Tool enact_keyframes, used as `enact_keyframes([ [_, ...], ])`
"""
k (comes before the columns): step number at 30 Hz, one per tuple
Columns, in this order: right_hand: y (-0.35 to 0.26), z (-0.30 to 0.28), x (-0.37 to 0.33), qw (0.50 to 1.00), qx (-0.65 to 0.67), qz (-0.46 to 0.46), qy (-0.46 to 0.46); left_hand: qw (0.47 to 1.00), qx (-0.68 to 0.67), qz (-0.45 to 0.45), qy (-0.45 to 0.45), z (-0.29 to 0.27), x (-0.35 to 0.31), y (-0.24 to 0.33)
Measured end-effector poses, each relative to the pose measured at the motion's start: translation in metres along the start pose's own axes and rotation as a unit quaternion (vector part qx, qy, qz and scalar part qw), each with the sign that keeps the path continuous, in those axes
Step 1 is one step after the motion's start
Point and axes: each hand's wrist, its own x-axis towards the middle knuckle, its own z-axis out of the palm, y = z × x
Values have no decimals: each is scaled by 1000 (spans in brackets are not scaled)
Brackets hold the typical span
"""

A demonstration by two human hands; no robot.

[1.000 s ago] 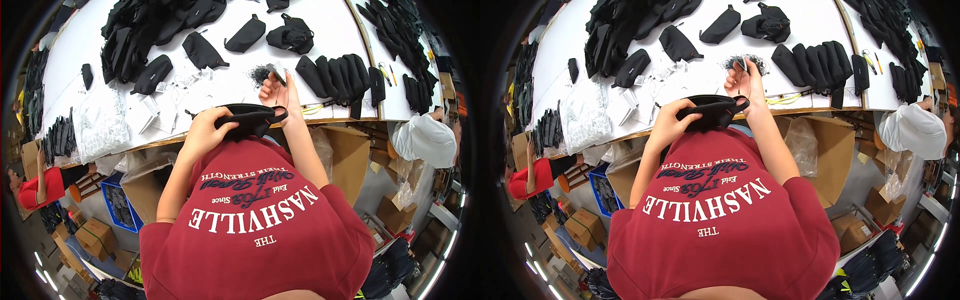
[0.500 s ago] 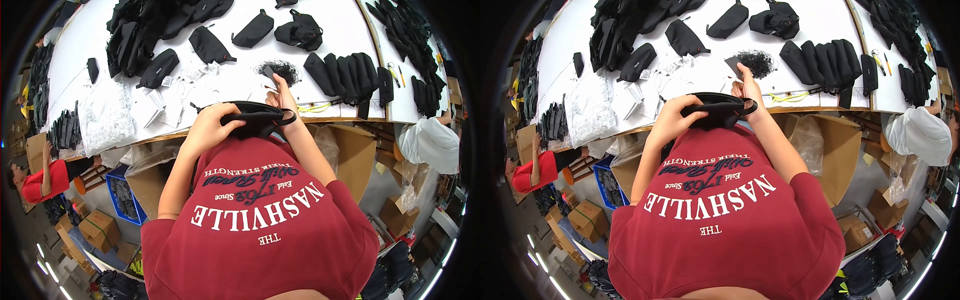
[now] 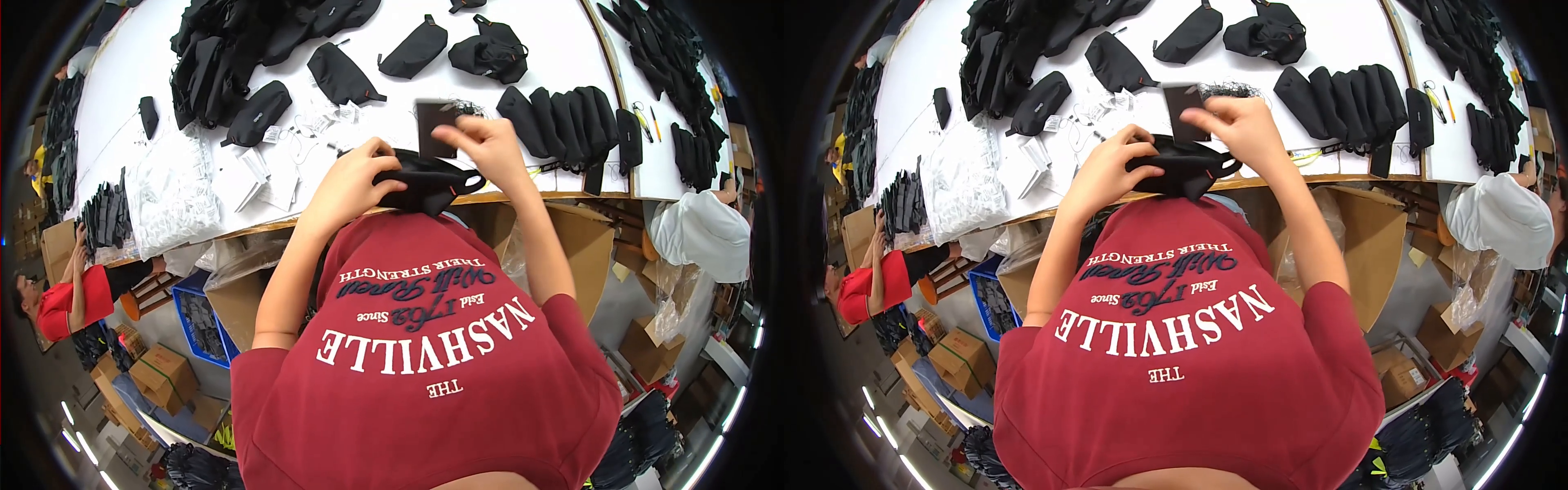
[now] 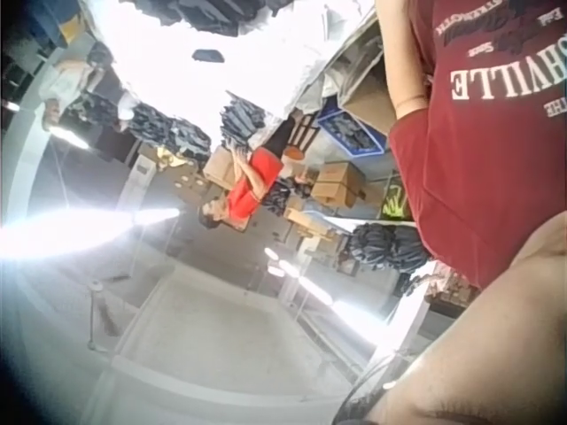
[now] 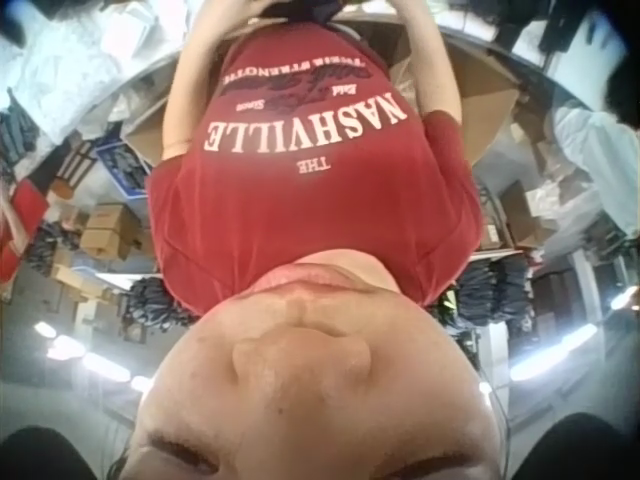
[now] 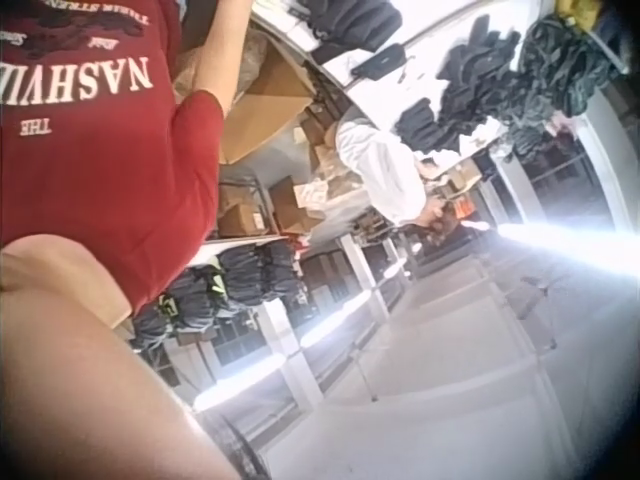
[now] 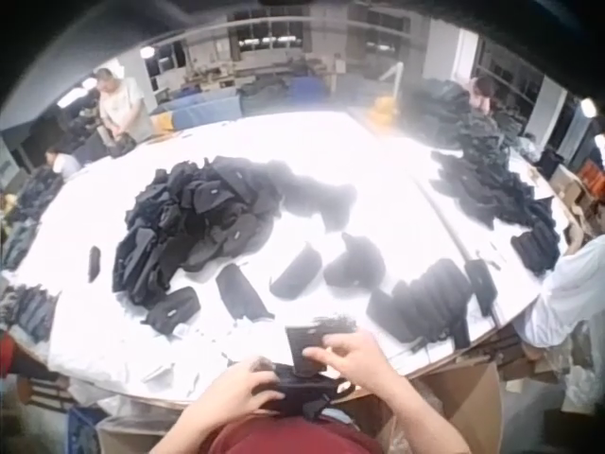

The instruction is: Inspecting and assembling small black fabric pouches or cases at a workbench.

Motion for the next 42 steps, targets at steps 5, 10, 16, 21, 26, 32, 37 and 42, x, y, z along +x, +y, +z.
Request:
enact_keyframes([
  [5, -13, 5, 15, 928, -286, -38, -235, 987, -5, 154, 34, -1, 19, 4],
  [10, -4, -3, 27, 947, -147, 36, -283, 992, -77, 79, -56, 2, 38, -35],
  [16, -1, -10, 25, 941, -164, 3, -297, 896, -54, -214, 385, 61, 60, -174],
  [21, -9, -13, 24, 952, -150, -5, -268, 863, -37, -343, 370, 67, 41, -221],
  [26, -12, -7, 21, 952, -165, -58, -253, 871, -60, -317, 370, 35, 34, -202],
  [32, -27, 2, 24, 917, -298, -145, -223, 918, -165, -25, 360, -14, 26, -69],
  [37, -38, 5, 21, 902, -314, -247, -160, 964, 23, 26, 262, -18, 17, -37],
  [42, -56, 9, 8, 904, -266, -324, -83, 819, -524, -117, 202, -6, -7, -68],
])
